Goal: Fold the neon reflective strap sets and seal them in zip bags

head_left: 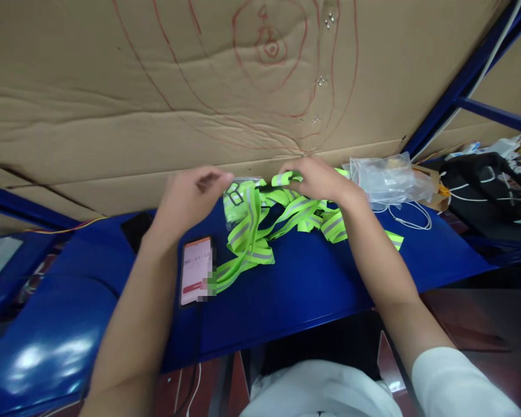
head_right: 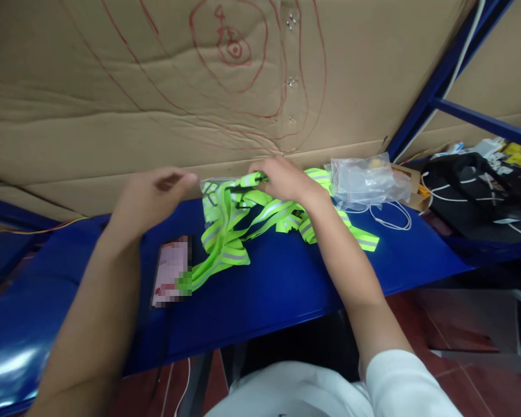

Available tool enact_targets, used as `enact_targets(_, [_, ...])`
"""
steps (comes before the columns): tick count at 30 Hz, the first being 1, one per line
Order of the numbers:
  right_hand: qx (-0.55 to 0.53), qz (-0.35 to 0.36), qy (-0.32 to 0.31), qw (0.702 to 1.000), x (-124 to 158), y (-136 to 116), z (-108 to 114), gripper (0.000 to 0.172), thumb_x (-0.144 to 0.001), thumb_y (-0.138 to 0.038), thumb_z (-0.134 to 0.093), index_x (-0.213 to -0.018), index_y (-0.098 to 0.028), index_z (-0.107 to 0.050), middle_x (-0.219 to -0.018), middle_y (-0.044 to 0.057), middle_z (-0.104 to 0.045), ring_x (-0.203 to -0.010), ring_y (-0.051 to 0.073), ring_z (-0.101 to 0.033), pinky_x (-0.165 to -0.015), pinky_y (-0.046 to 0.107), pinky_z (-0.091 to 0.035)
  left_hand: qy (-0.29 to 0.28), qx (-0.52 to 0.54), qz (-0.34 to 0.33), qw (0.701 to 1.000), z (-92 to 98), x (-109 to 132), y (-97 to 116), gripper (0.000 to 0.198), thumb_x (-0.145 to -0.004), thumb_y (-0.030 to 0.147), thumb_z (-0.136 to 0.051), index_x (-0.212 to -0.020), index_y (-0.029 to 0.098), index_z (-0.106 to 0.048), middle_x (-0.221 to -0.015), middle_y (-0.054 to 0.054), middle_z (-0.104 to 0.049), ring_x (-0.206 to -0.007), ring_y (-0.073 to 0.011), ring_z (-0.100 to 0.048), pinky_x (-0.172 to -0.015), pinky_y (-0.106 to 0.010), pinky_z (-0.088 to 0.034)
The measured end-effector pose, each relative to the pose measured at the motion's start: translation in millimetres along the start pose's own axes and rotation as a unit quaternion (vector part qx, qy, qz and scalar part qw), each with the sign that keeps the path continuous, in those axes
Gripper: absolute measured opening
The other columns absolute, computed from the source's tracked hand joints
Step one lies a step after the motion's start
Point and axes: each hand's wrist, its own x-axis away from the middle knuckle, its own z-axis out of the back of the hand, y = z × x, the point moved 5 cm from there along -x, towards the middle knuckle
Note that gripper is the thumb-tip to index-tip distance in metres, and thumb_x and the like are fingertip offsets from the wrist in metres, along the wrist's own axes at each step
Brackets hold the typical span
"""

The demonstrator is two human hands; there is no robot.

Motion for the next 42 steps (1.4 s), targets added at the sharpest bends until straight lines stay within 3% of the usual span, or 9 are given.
enact_targets(3, [-0.024,0.037,0.088,0.995,16,-22,30,0.026,-0.093,-0.018,-0.059,-0.117,-0.021,-0.071,-0.116,0.005,-0.075,-0.109,0.024,-0.069,-0.097,0.035,-0.050,0.015,-0.132,-0.179,0.975,-23.2,12,30,0.047,-0.082,0.025,-0.084,-0.127,0.028,-0.072,-0.132,-0.004,-0.070,-0.125,-0.0239,-0.062,-0.110,-0.032,-0.045])
enact_targets(9, [0.006,0.074,0.166,0.983,41,-71,55,0.039,-0.091,-0.005,-0.048,-0.119,-0.026,-0.065,-0.127,0.005,-0.064,-0.118,0.024,-0.062,-0.100,0.035,-0.052,-0.037,-0.164,-0.243,0.955,-55.4,27,47,0.090,-0.076,0.025,-0.090,-0.154,0.026,-0.046,-0.161,-0.010,-0.048,-0.151,-0.0301,-0.042,-0.128,-0.040,-0.024])
enact_targets(16, [0.018,0.108,0.366,0.924,60,-81,71,0.020,-0.105,-0.032,-0.045,-0.106,-0.032,-0.065,-0.114,0.006,-0.065,-0.118,0.028,-0.062,-0.110,0.046,-0.052,-0.012,0.034,-0.160,0.986,-38.2,18,34,0.071,-0.080,0.023,-0.087,-0.143,0.032,-0.055,-0.150,-0.004,-0.058,-0.135,-0.0270,-0.057,-0.109,-0.035,-0.048])
enact_targets(21, [-0.043,0.047,0.397,0.916,62,-69,72,0.019,-0.103,-0.046,-0.050,-0.108,-0.032,-0.062,-0.123,0.008,-0.062,-0.131,0.037,-0.056,-0.108,0.056,-0.055,-0.183,0.069,-0.027,0.980,-52.5,23,24,0.046,-0.078,0.032,-0.089,-0.120,0.022,-0.072,-0.104,-0.007,-0.078,-0.085,-0.0227,-0.072,-0.072,-0.031,-0.059])
enact_targets(28, [-0.267,0.049,0.266,0.925,28,-46,46,0.031,-0.098,-0.044,-0.063,-0.124,-0.032,-0.052,-0.135,0.002,-0.060,-0.129,0.023,-0.061,-0.113,0.040,-0.053,-0.081,0.273,-0.101,0.953,-44.8,24,43,0.026,-0.078,0.022,-0.090,-0.099,0.017,-0.075,-0.077,-0.002,-0.078,-0.067,-0.0188,-0.076,-0.069,-0.030,-0.062])
enact_targets(32, [-0.340,0.062,0.021,0.938,2,-48,-3,0.065,-0.086,-0.039,-0.076,-0.143,-0.026,-0.048,-0.146,0.007,-0.060,-0.137,0.023,-0.056,-0.110,0.035,-0.052,-0.060,0.314,-0.118,0.940,-46.3,27,49,0.024,-0.083,0.020,-0.086,-0.104,0.019,-0.075,-0.122,-0.008,-0.079,-0.097,-0.0252,-0.080,-0.087,-0.037,-0.065])
enact_targets(37, [-0.405,0.077,-0.261,0.873,14,-44,-57,0.045,-0.082,-0.030,-0.076,-0.123,-0.018,-0.064,-0.108,0.003,-0.076,-0.103,0.019,-0.070,-0.091,0.029,-0.057,-0.098,0.294,-0.113,0.944,-33.2,25,53,0.026,-0.081,0.032,-0.087,-0.102,0.026,-0.074,-0.121,-0.002,-0.080,-0.081,-0.0204,-0.079,-0.064,-0.028,-0.063])
enact_targets(40, [-0.405,-0.026,-0.236,0.883,38,-9,-66,0.030,-0.073,-0.029,-0.082,-0.098,-0.017,-0.070,-0.084,0.000,-0.072,-0.076,0.017,-0.067,-0.073,0.027,-0.057,-0.053,0.251,-0.114,0.960,16.3,17,37,0.056,-0.073,0.070,-0.079,-0.113,0.031,-0.070,-0.103,0.001,-0.081,-0.047,-0.0120,-0.063,-0.039,-0.023,-0.046])
enact_targets(42, [-0.463,-0.116,-0.142,0.867,59,20,-60,0.021,-0.078,-0.032,-0.072,-0.093,-0.018,-0.068,-0.077,0.000,-0.068,-0.065,0.015,-0.063,-0.065,0.028,-0.056,-0.008,0.216,-0.066,0.974,53.1,11,15,0.093,-0.057,0.099,-0.055,-0.117,0.029,-0.068,-0.068,-0.001,-0.073,-0.056,-0.0208,-0.068,-0.042,-0.028,-0.051])
